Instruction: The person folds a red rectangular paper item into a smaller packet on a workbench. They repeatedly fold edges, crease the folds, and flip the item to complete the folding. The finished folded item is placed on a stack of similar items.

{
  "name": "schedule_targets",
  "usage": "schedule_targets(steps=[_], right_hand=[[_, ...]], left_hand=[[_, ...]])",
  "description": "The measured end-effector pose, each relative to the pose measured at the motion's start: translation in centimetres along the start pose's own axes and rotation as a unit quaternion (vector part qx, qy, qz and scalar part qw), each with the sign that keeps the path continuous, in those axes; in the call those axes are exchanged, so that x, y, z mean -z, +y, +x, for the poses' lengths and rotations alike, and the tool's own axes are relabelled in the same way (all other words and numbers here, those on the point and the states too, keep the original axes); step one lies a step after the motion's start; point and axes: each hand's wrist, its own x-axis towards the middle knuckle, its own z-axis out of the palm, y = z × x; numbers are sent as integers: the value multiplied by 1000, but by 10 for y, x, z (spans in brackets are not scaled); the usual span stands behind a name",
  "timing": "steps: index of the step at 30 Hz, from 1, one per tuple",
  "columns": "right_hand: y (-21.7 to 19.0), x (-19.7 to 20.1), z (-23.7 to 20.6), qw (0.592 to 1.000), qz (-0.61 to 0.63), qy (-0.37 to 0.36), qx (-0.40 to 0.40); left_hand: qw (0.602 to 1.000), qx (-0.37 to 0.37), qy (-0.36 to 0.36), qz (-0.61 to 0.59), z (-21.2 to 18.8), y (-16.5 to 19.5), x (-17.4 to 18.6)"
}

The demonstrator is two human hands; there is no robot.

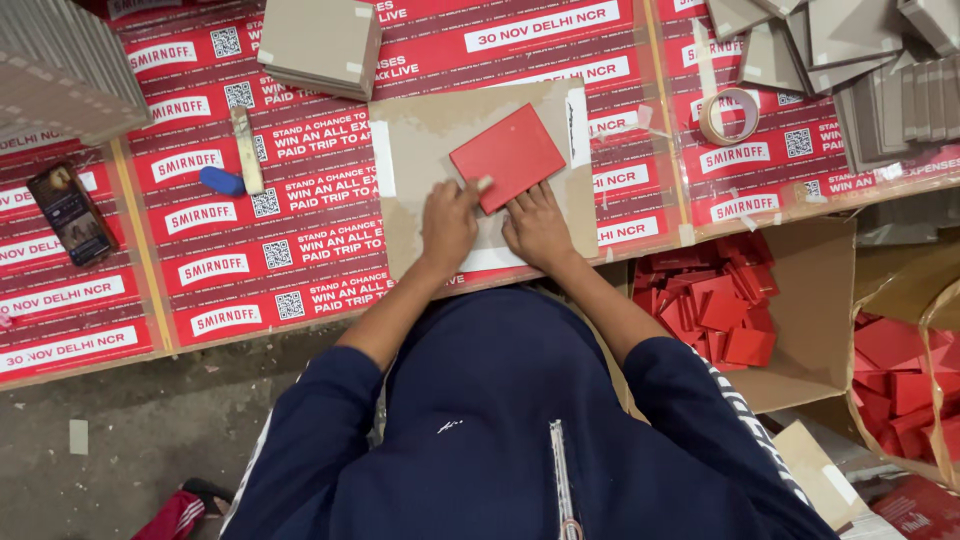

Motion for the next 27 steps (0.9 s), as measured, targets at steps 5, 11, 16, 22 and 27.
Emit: schedule_targets(steps=[5, 11, 16, 22, 27], right_hand=[[-4, 1, -1, 1000, 6, 4, 6], [-2, 19, 2, 995, 77, -46, -31], [17, 40, -8, 986, 101, -61, 115], [27, 41, -12, 982, 111, -104, 114], [32, 39, -9, 982, 105, -120, 105]], left_hand=[[1000, -3, 18, 25, -3, 2, -10], [995, -28, -37, -89, -23, 27, 4], [993, -116, 0, -29, 69, -4, 18], [967, -232, -96, -36, 139, -13, 9], [960, -263, -97, -30, 125, -29, 10]])
